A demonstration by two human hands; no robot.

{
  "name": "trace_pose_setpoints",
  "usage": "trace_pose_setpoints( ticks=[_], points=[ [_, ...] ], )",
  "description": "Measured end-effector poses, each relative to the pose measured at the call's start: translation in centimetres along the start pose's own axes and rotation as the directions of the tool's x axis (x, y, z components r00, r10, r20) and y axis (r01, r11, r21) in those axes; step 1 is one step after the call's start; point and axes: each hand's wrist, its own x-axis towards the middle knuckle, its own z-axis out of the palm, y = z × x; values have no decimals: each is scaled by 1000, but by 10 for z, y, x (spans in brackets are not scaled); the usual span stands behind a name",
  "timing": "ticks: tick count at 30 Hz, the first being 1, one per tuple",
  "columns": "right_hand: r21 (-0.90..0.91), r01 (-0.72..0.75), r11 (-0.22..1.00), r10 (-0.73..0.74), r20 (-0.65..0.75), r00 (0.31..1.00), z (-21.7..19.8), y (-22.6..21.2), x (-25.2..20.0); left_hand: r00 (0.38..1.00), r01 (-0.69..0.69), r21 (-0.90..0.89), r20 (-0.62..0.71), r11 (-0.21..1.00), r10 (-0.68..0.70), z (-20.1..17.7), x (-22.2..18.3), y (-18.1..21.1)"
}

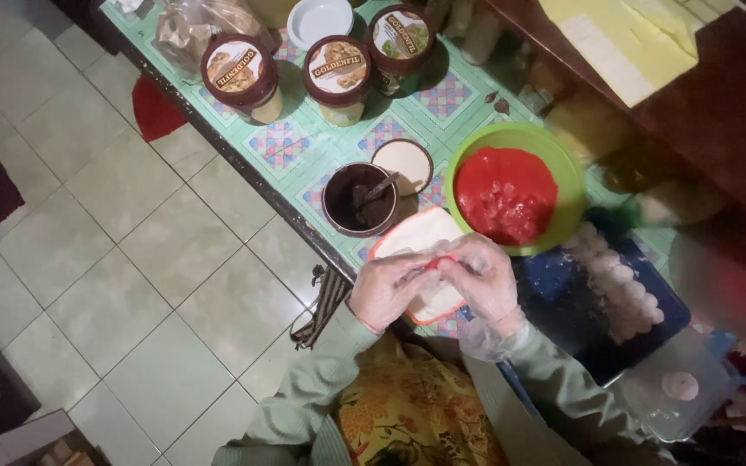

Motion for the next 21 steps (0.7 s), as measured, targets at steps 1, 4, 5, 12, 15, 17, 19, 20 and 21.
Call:
trace_pose_setpoints(
  ticks=[1, 4, 5, 12, 15, 17, 19, 20, 21],
  points=[
    [0, 0, 1000, 0, -1, 1000, -2, -7, -2, 1000, 0, 0, 1, 1000, 0, 3, -5, -6],
    [-331, 89, 939, -87, 22, 996, -4, -29, -3, 999, 44, 239, -13, 970, -42, 11, -16, -22],
    [-409, 147, 901, -120, 90, 989, -3, -38, -2, 995, 98, 253, 7, 962, -103, 15, -20, -25],
    [-626, 294, 722, -305, 93, 948, -9, -46, -18, 877, 423, 93, 209, 902, -433, 15, -10, 58],
    [-601, 173, 780, -232, -21, 973, -4, -54, -28, 805, 591, -236, 232, 772, -546, 30, -17, 12],
    [-508, 89, 856, -122, -31, 992, -5, -76, -26, 799, 595, -426, 228, 681, -556, 45, -28, -28],
    [-412, -5, 911, -8, -29, 1000, -7, -83, -26, 792, 573, -598, 230, 560, -565, 53, -34, -33],
    [-450, -233, 862, 191, -136, 972, -8, -80, -26, 782, 541, -696, 210, 471, -587, 52, -32, -17],
    [-461, -448, 766, 373, -249, 894, -8, -76, -25, 768, 496, -783, 193, 376, -611, 52, -30, -1]
  ],
)
